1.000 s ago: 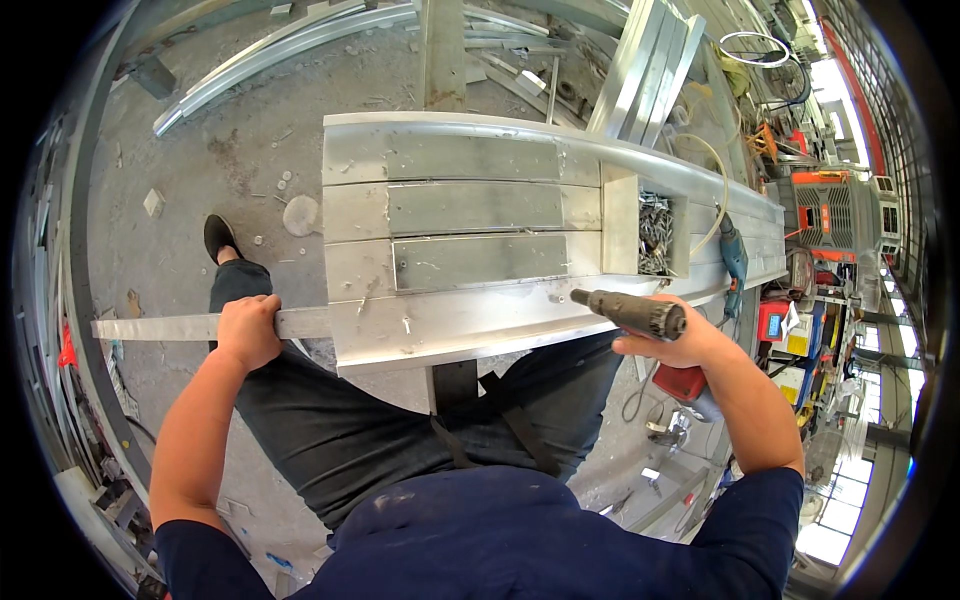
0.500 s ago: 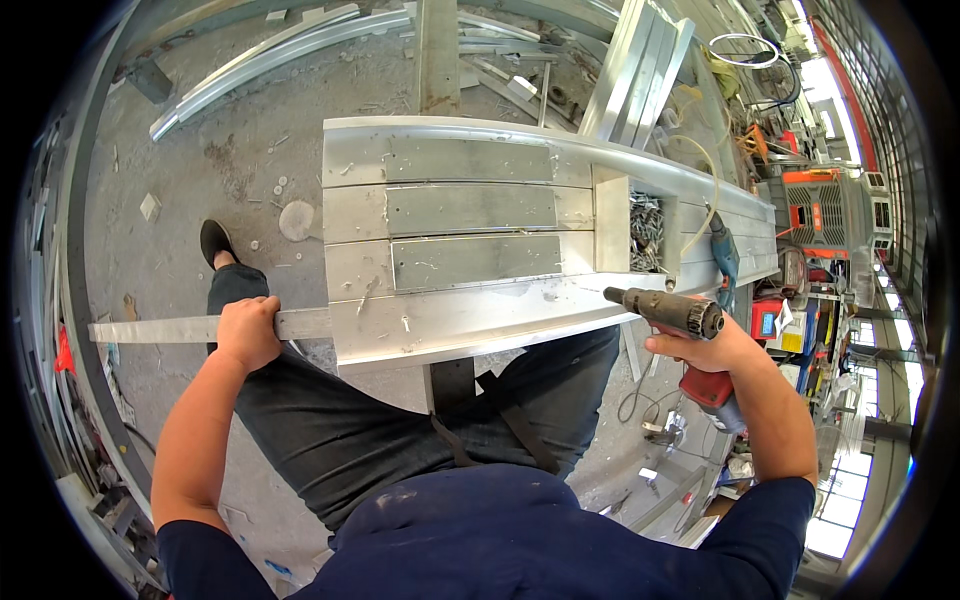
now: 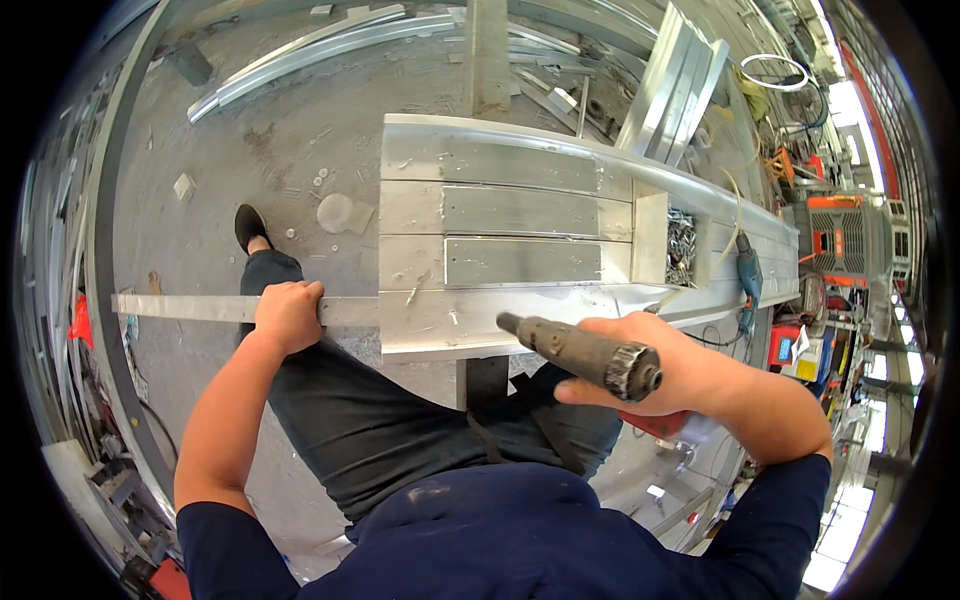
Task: The person aligns a metal bar with a metal frame, places screws into pre-drilled holes, and uses a power drill to fasten them. The person repeats this process for multiple screw positions along the frame.
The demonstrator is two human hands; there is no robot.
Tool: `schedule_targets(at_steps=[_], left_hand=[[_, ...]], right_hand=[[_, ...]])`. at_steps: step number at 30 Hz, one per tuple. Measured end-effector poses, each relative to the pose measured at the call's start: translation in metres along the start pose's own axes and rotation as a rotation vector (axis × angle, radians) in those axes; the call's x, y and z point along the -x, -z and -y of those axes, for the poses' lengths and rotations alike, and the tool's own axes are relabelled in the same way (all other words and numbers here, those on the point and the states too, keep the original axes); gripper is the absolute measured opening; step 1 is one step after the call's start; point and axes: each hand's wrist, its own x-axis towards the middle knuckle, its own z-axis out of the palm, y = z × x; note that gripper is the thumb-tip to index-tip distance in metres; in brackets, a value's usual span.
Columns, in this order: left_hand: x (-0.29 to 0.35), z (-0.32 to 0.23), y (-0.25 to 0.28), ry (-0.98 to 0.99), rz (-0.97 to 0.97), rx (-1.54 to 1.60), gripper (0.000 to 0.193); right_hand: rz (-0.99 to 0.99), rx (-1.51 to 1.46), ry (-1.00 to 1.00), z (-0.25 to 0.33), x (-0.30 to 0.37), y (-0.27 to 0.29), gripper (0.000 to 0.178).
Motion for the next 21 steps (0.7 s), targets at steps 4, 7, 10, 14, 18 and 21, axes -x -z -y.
schedule_targets(at_steps=[4, 7, 10, 14, 18, 21], left_hand=[[0.001, 0.0, 0.0, -0.001, 0.016, 0.012, 0.019], [-0.001, -0.001, 0.001, -0.011, 0.013, 0.022, 0.021], [0.0, -0.001, 0.003, -0.001, 0.026, 0.02, 0.022], [0.0, -0.001, 0.006, -0.008, 0.033, 0.028, 0.022], [-0.001, -0.002, 0.004, 0.002, 0.017, 0.033, 0.021], [-0.003, -0.002, 0.002, 0.004, 0.009, 0.03, 0.021]], right_hand=[[-0.226, 0.233, 0.101, -0.013, -0.028, -0.015, 0.042], [-0.525, 0.412, 0.128, -0.051, -0.059, -0.026, 0.047], [-0.704, 0.432, 0.016, -0.069, -0.1, -0.024, 0.044], [-0.719, 0.397, -0.122, -0.061, -0.131, -0.027, 0.04], [-0.751, 0.366, -0.126, -0.063, -0.137, -0.031, 0.041], [-0.672, 0.373, -0.178, -0.055, -0.123, -0.026, 0.043]])
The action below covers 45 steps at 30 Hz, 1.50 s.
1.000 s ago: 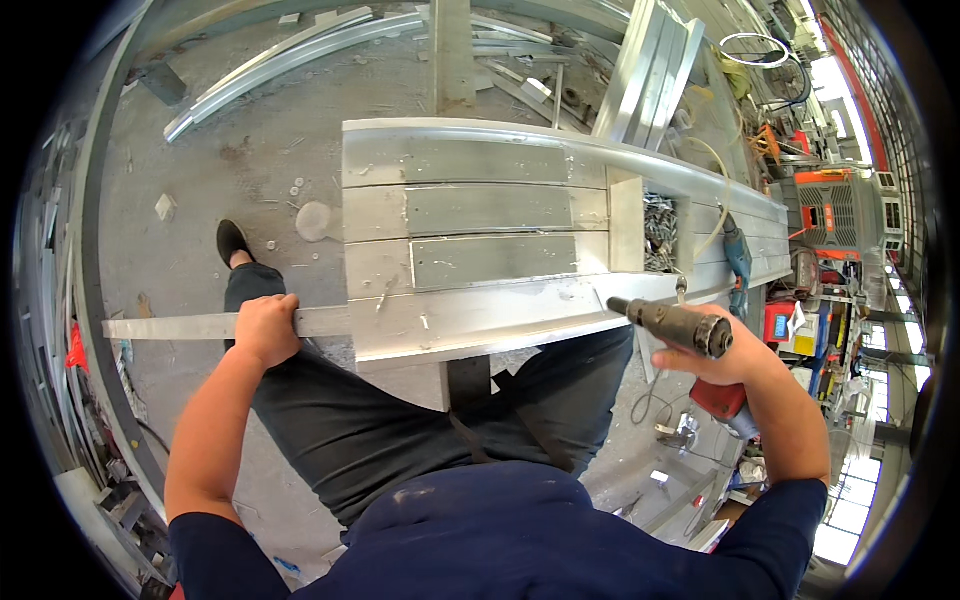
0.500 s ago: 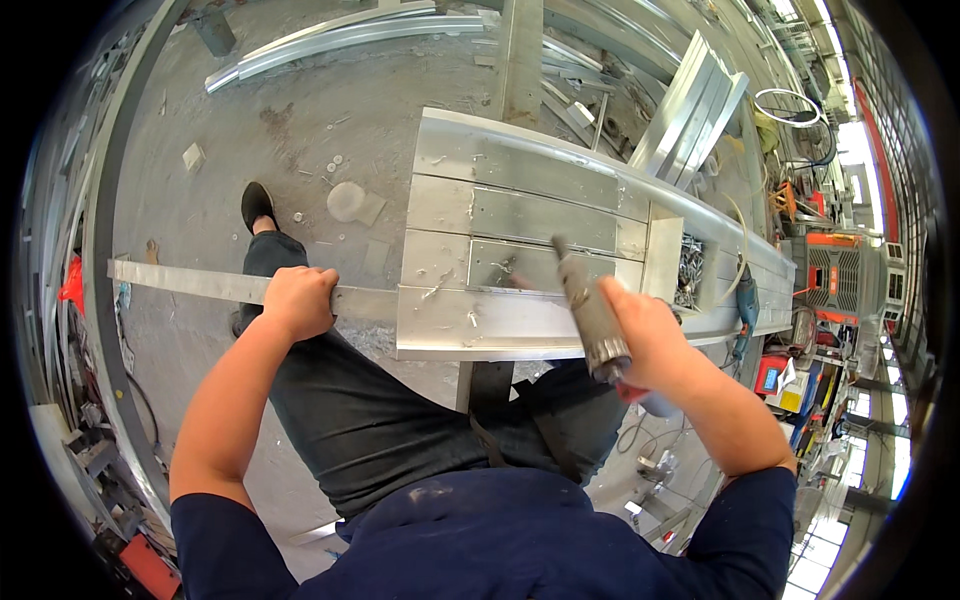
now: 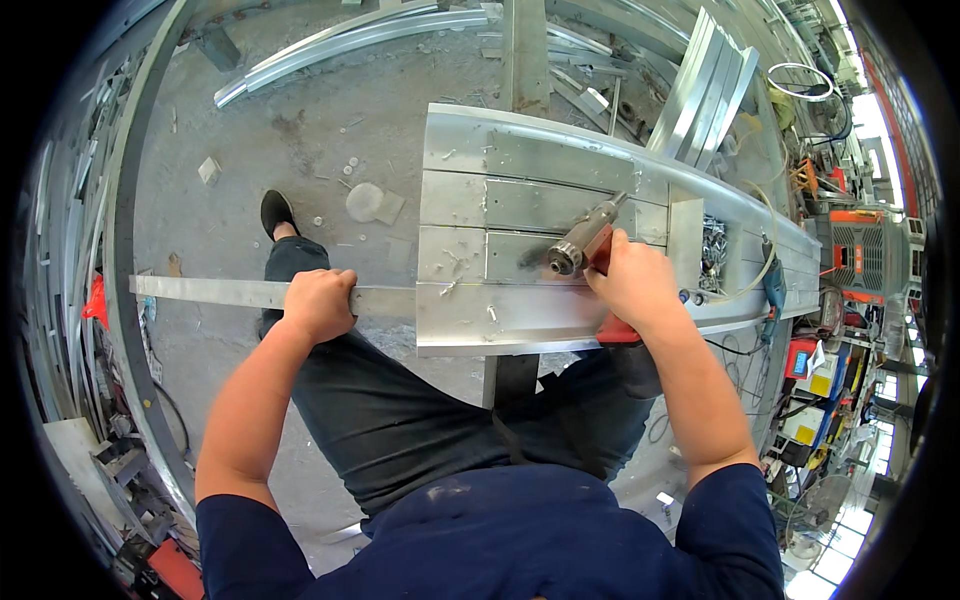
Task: The person aligns a metal bar with a metal frame, places screws into pre-drilled holes, and uses a power drill to fasten them. The person repeats this process for multiple screw positions along the frame.
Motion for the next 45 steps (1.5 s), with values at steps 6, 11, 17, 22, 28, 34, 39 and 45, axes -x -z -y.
schedule_targets(at_steps=[6, 11, 17, 22, 28, 34, 39, 45], left_hand=[[0.006, 0.003, -0.002, 0.012, -0.002, -0.008, 0.021], [0.001, -0.002, 0.002, 0.0, -0.005, -0.015, 0.021], [0.0, 0.001, -0.003, 0.014, 0.01, -0.04, 0.021], [0.002, 0.003, -0.004, 0.011, -0.006, -0.012, 0.02], [0.001, 0.0, -0.001, 0.01, 0.005, -0.016, 0.019], [0.001, 0.002, -0.003, -0.008, -0.019, 0.013, 0.019], [0.001, 0.002, -0.002, -0.011, -0.024, 0.011, 0.018], [0.001, 0.004, -0.005, -0.014, -0.03, 0.019, 0.02]], right_hand=[[-0.193, -0.287, 0.428, 0.034, 0.034, -0.004, 0.038], [-0.109, -0.51, 0.658, 0.059, 0.032, -0.068, 0.035], [-0.286, -0.493, 0.832, 0.063, 0.023, -0.078, 0.023], [-0.18, -0.936, 0.401, 0.067, 0.041, -0.046, 0.012], [-0.062, -0.759, 0.415, 0.055, 0.039, -0.048, 0.014], [-0.181, -0.688, 0.494, 0.068, 0.036, -0.072, 0.012], [-0.311, -0.287, 0.497, 0.068, 0.036, -0.074, 0.009], [-0.158, -0.865, 0.325, 0.071, 0.042, -0.062, 0.01]])
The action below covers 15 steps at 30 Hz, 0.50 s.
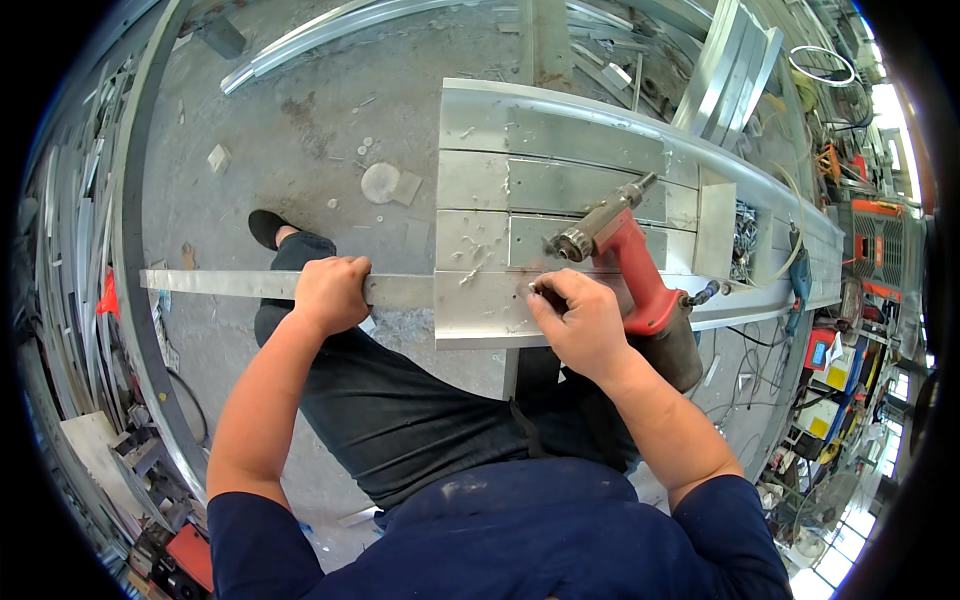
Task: The person aligns a metal bar with a metal frame, places screws into pre-drilled holes, and uses a power drill to fasten them. The person repeats this process for multiple screw positions along the frame.
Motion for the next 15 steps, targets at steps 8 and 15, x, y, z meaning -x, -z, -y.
schedule_targets(at_steps=[8, 15], left_hand=[[0.0, -0.003, 0.003, 0.016, 0.029, -0.014, 0.019], [-0.001, -0.001, 0.001, 0.032, 0.042, -0.03, 0.021]], right_hand=[[-0.005, -0.054, 0.057, -0.017, 0.006, -0.013, 0.016], [-0.048, 0.158, 0.315, -0.024, 0.009, -0.017, 0.015]])
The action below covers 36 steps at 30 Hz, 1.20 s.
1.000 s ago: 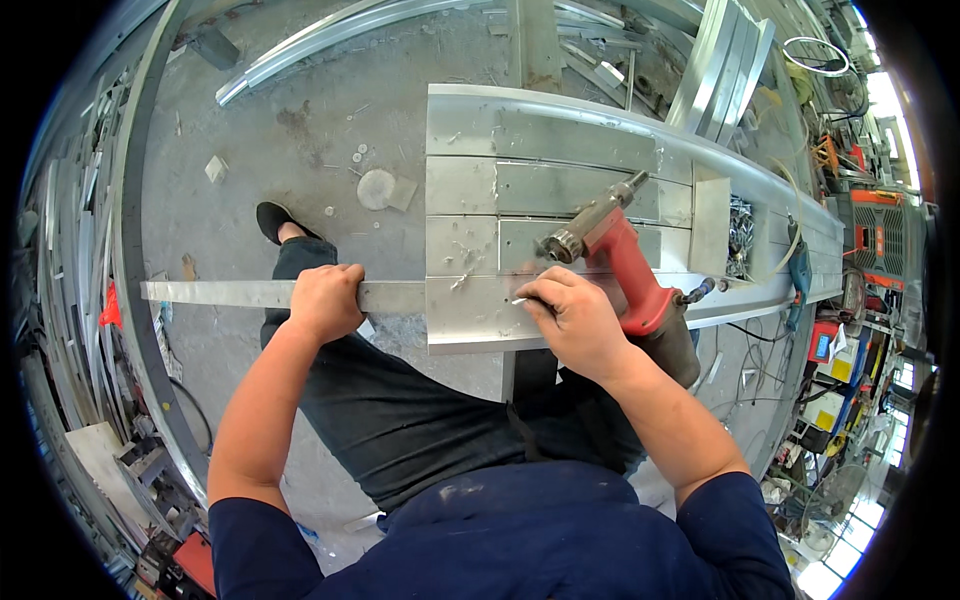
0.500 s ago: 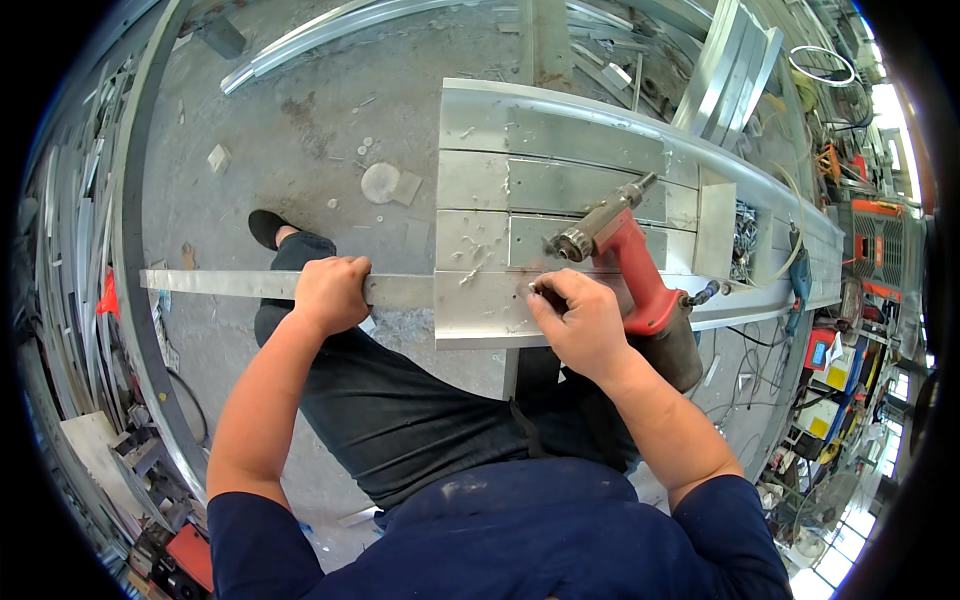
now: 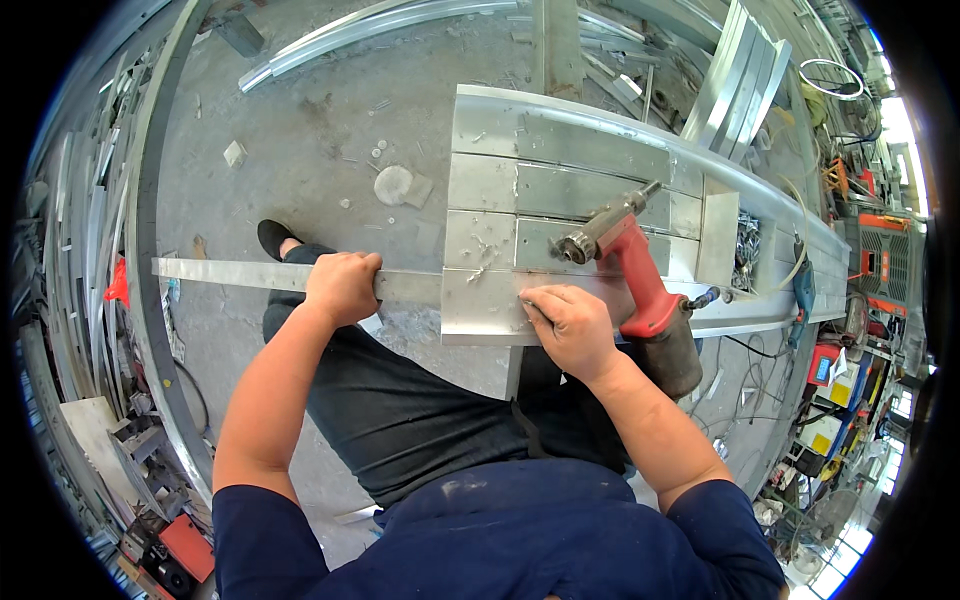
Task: The person aligns a metal bar with a metal frame, places screws into pre-drilled holes, and uses a power drill to fasten them. The person repeats this process for multiple screw positions along the frame.
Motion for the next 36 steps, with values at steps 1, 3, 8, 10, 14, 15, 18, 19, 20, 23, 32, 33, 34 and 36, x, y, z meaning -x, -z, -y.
schedule_targets(at_steps=[1, 3, 8, 10, 14, 15, 18, 19, 20, 23, 32, 33, 34, 36], left_hand=[[0.001, -0.001, 0.0, 0.007, 0.009, -0.005, 0.021], [0.001, -0.001, 0.0, 0.01, 0.013, -0.008, 0.021], [0.0, -0.005, 0.005, 0.01, 0.028, -0.011, 0.023], [0.0, -0.003, 0.003, 0.013, 0.023, -0.013, 0.023], [0.001, -0.005, 0.006, 0.008, 0.029, -0.012, 0.023], [0.001, -0.005, 0.005, 0.001, 0.013, -0.006, 0.022], [0.001, -0.002, 0.001, -0.013, -0.021, 0.004, 0.021], [0.001, -0.001, 0.001, -0.011, -0.022, 0.003, 0.021], [0.001, -0.001, 0.0, -0.009, -0.023, 0.003, 0.021], [0.0, -0.001, 0.0, -0.002, -0.023, -0.007, 0.02], [0.001, -0.001, 0.003, 0.0, 0.024, -0.015, 0.02], [0.001, -0.001, 0.003, -0.001, 0.026, -0.011, 0.021], [0.001, -0.002, 0.004, -0.002, 0.029, -0.008, 0.021], [0.001, -0.002, 0.005, -0.002, 0.031, -0.005, 0.021]], right_hand=[[0.01, -0.015, -0.016, 0.0, -0.002, 0.001, 0.015], [0.039, -0.045, -0.057, 0.0, -0.006, 0.002, 0.015], [0.051, -0.014, -0.061, 0.0, -0.011, 0.002, 0.014], [0.059, -0.018, -0.076, 0.001, -0.011, 0.002, 0.012], [0.078, -0.033, -0.121, 0.002, -0.013, 0.003, 0.013], [0.086, -0.036, -0.137, 0.004, -0.015, 0.004, 0.013], [0.092, -0.048, -0.157, 0.006, -0.017, 0.005, 0.014], [0.091, -0.052, -0.159, 0.006, -0.018, 0.006, 0.014], [0.09, -0.066, -0.168, 0.006, -0.018, 0.006, 0.014], [0.091, -0.092, -0.172, 0.006, -0.017, 0.005, 0.015], [0.025, -0.184, -0.297, 0.023, -0.019, 0.018, 0.015], [0.041, -0.133, -0.255, 0.02, -0.019, 0.017, 0.014], [0.057, -0.082, -0.212, 0.016, -0.018, 0.016, 0.012], [0.123, -0.041, -0.171, 0.01, -0.017, 0.017, 0.012]])
